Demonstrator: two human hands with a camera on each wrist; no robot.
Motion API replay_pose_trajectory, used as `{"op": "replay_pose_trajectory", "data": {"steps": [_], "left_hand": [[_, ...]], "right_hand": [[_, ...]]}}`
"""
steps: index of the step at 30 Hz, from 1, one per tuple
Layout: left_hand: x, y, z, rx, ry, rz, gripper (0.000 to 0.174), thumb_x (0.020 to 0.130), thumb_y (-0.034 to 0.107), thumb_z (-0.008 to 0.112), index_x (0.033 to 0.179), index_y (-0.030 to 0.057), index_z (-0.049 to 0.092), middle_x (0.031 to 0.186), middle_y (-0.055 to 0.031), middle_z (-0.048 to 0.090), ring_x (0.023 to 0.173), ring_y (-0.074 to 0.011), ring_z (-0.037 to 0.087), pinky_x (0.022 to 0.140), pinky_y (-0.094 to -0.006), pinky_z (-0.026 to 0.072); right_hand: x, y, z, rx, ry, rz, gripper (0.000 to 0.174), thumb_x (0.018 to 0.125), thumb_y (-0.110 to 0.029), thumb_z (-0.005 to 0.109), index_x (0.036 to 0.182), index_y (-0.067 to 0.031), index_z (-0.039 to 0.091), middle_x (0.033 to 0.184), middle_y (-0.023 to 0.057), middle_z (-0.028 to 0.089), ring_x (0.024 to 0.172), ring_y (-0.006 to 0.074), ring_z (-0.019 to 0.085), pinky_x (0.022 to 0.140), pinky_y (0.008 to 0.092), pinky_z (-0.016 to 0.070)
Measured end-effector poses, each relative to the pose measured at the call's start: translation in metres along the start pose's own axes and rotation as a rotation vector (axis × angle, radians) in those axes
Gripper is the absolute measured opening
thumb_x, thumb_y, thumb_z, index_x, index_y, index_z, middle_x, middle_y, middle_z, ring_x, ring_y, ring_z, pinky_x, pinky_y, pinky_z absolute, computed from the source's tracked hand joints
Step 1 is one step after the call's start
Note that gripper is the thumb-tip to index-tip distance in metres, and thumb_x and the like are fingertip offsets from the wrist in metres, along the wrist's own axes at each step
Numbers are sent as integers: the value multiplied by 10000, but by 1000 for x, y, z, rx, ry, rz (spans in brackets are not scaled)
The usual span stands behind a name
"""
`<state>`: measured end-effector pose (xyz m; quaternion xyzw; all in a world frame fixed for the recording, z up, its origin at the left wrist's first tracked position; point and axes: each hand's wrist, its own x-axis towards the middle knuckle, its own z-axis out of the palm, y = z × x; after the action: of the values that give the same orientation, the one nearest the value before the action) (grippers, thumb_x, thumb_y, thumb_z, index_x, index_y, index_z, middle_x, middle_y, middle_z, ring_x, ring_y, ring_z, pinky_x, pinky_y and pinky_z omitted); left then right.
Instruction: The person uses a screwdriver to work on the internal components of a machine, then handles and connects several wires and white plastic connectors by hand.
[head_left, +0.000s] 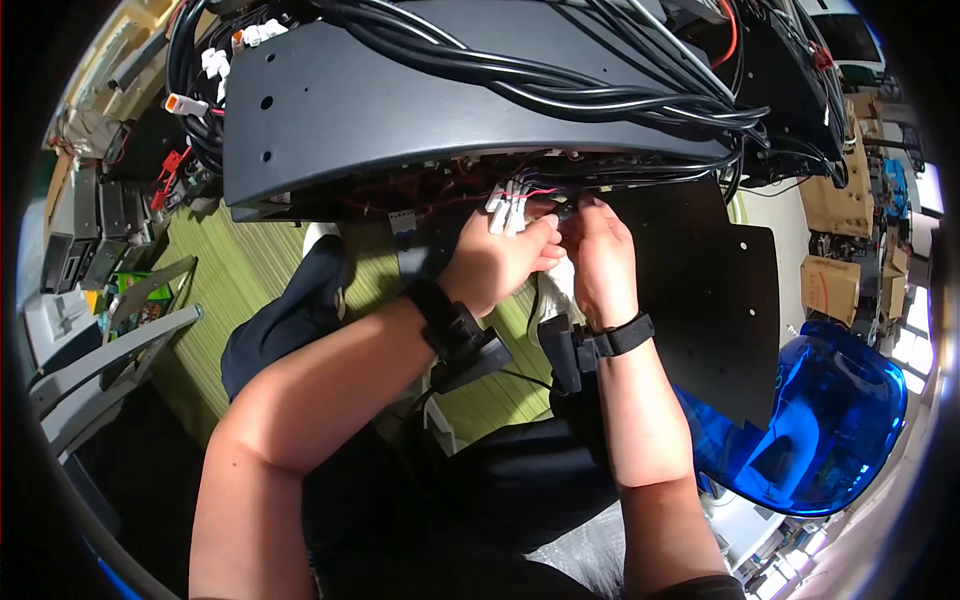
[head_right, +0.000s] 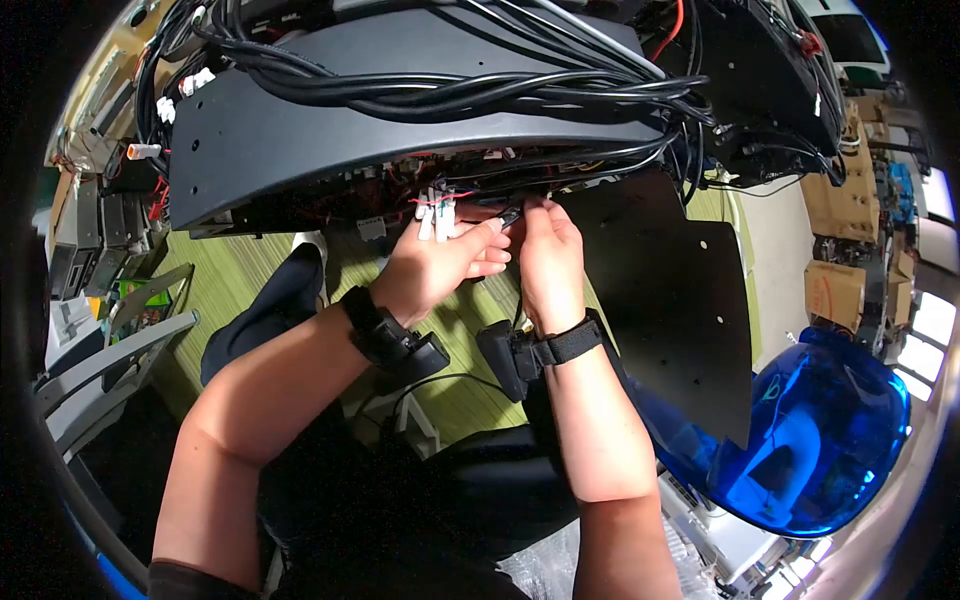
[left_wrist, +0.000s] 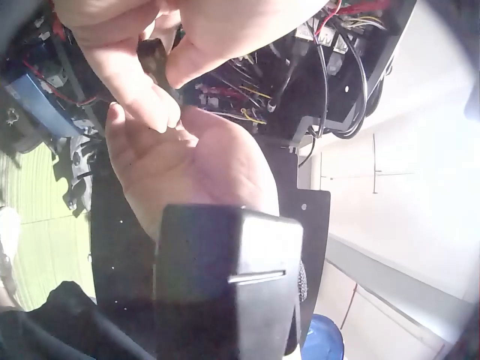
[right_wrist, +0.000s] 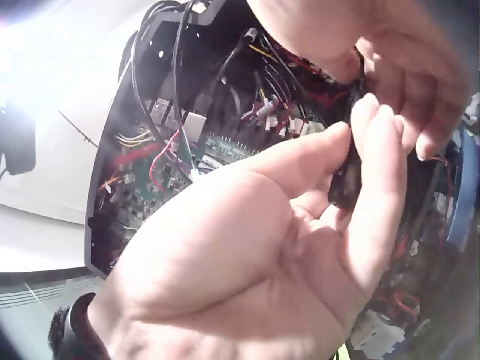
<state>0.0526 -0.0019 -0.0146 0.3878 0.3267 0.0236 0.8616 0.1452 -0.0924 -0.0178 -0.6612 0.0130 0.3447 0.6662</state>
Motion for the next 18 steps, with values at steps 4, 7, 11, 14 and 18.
{"op": "replay_pose_trajectory", "data": {"steps": [4,7,11,14,18], "left_hand": [[2,-1,-4,-71,49,-49,223,903,115,566,1035,-65,578,906,-144,630,801,-177,634,732,-280,548],[9,-7,-6,87,43,33,228,892,104,572,1028,-78,591,910,-138,643,813,-202,648,741,-275,546],[11,-2,-3,45,134,92,205,857,138,578,861,-66,604,769,-159,677,705,-191,679,616,-288,545],[11,2,-4,75,129,63,207,857,142,576,869,-63,601,781,-162,679,715,-192,679,627,-291,545],[8,5,-5,42,125,42,212,850,152,585,847,-59,608,771,-149,682,698,-183,676,624,-293,540]], "right_hand": [[3,3,3,-12,12,-33,169,945,-163,478,875,-22,541,707,26,571,597,79,499,568,227,414],[2,-3,9,-13,32,-49,187,956,-183,473,884,-23,538,712,36,578,593,89,513,580,231,432],[6,-4,13,13,39,-75,179,960,-179,461,926,-19,532,747,52,597,618,100,535,605,241,445],[8,-6,10,-24,57,-90,176,961,-179,459,943,-19,530,783,53,609,638,102,544,616,249,449],[11,-9,11,-45,84,-83,175,961,-180,459,940,-22,530,794,45,609,638,100,539,620,255,450]]}}
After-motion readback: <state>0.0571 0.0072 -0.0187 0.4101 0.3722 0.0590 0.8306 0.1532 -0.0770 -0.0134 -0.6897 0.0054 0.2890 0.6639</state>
